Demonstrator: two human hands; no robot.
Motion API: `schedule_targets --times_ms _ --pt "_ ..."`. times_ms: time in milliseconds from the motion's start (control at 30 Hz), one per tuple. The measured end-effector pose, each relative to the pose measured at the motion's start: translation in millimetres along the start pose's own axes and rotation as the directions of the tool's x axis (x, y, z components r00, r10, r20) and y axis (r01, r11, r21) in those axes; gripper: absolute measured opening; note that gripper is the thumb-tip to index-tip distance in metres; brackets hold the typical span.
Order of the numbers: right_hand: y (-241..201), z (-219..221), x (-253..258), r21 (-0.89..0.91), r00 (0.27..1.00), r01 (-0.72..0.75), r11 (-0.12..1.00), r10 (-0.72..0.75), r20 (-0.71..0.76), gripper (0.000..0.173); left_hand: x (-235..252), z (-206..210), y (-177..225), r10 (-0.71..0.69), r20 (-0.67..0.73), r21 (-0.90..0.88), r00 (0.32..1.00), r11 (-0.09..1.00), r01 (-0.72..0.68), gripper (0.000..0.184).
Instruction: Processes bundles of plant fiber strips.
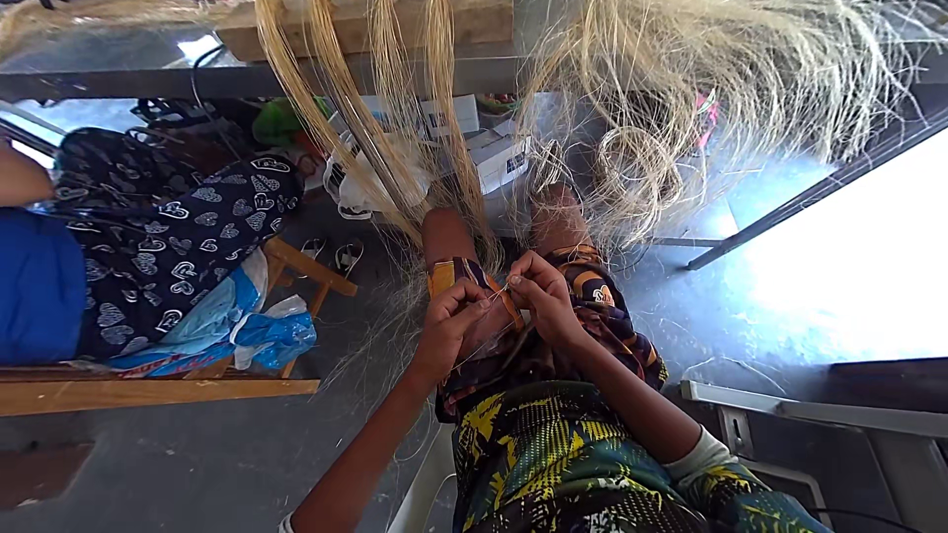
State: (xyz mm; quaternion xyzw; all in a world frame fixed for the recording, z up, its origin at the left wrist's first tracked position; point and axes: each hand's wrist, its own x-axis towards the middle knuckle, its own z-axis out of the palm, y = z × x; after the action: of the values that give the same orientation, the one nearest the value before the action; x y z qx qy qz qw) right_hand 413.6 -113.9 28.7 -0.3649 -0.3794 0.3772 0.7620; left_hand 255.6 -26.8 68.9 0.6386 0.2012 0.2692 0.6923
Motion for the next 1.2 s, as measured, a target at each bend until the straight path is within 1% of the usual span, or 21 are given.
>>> schedule_targets --times_ms 100,200,333,400,500,567,733,867,1033,1200 --pt "-2.1 -3.7 1.1 -0.121 0.999 0.004 0.993 0.001 0.047 0.011 0.6 -0.9 2.5 -0.01 -0.014 0.005 1.0 1.0 0.01 0.017" --pt "-6.3 -6.7 0.7 -0.158 0.995 -0.023 0.987 0.038 0.093 0.012 1.4 -2.6 3.1 -0.012 -0.031 -0.005 0.999 1.0 0.012 0.017" --pt "-7.1 -9.4 0.7 -0.216 0.989 -0.008 0.976 0.039 0.142 0.02 1.9 -5.0 3.2 -0.005 -0.03 -0.001 1.0 1.0 0.005 0.017" --pt "-7.4 -8.7 0.8 -0.265 0.988 0.035 0.964 0.007 0.157 0.02 1.9 -5.9 2.6 0.004 -0.026 -0.003 1.0 1.0 -0.004 0.018" --pt "-5.0 -8.0 1.4 -0.349 0.979 0.15 0.925 -0.089 0.184 0.012 1.8 -6.9 2.1 0.01 -0.024 0.0 1.0 1.0 -0.01 0.018" --pt "-3.2 -7.9 1.3 -0.409 0.972 0.206 0.889 -0.137 0.191 0.011 2.0 -7.6 1.4 0.014 -0.027 0.019 1.0 1.0 -0.014 0.018" --pt "-4.6 -7.4 0.5 -0.413 0.974 0.193 0.89 -0.122 0.193 0.011 1.6 -8.7 1.8 0.015 -0.034 0.04 0.999 0.999 -0.013 0.019" --pt "-3.6 -7.8 0.7 -0.41 0.965 0.228 0.883 -0.149 0.216 0.011 0.9 -9.4 4.3 0.016 -0.021 0.079 1.0 0.997 -0.014 0.017" --pt "-2.6 -8.5 0.1 -0.43 0.953 0.27 0.862 -0.176 0.245 0.012 0.1 -10.9 5.6 0.034 0.039 0.18 0.999 0.983 -0.04 0.014" --pt "-5.5 -7.5 -0.2 -0.466 0.948 0.296 0.834 -0.196 0.252 0.012 0.1 -12.1 10.8 0.03 0.052 0.294 0.998 0.955 -0.044 0.01"
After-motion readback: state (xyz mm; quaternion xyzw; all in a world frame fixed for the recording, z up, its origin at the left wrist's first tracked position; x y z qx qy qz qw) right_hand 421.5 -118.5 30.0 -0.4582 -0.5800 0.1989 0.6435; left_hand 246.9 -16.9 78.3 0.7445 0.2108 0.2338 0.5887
